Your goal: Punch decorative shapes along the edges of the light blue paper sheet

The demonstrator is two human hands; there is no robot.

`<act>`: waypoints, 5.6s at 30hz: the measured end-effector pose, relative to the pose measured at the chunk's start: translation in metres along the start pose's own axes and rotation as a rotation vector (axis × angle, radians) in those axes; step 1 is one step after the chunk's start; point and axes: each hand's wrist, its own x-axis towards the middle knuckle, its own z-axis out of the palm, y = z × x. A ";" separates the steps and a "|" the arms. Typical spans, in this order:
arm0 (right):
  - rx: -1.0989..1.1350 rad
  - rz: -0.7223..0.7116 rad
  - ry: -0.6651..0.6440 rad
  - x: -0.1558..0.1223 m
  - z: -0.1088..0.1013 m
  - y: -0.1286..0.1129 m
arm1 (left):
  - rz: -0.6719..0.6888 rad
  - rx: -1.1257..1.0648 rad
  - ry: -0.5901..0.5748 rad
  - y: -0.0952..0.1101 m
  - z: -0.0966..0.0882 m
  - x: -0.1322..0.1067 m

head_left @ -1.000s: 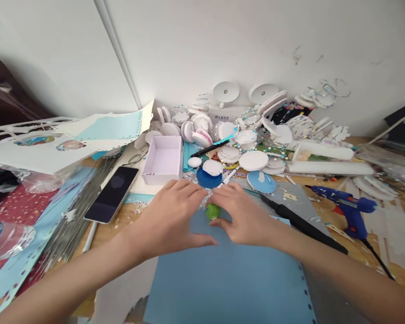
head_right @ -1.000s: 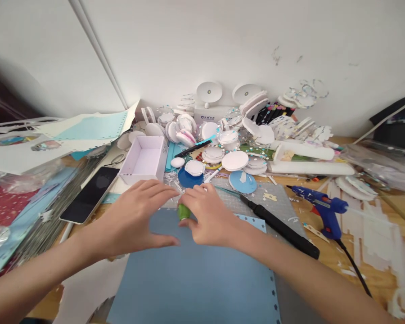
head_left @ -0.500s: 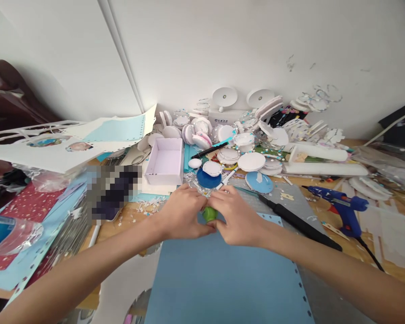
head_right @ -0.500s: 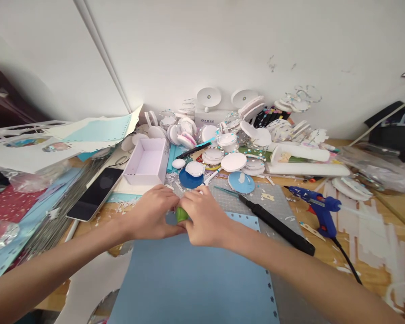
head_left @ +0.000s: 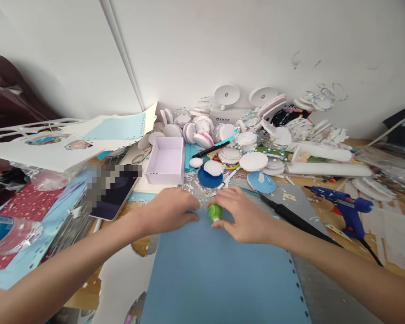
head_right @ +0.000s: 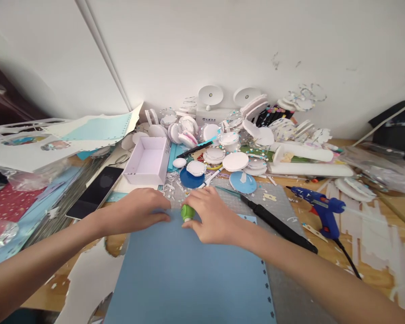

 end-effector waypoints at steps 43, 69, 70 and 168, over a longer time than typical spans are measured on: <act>0.021 -0.034 -0.122 0.003 -0.001 0.011 | -0.020 0.053 0.014 0.006 -0.003 0.002; -0.172 0.021 -0.021 0.013 0.008 0.001 | -0.012 0.102 0.074 0.025 0.009 0.023; -0.178 0.023 -0.017 0.012 0.009 0.001 | -0.013 0.096 0.086 0.025 0.012 0.025; -0.117 0.021 -0.039 0.002 0.002 0.010 | 0.053 0.187 -0.028 0.015 0.015 0.026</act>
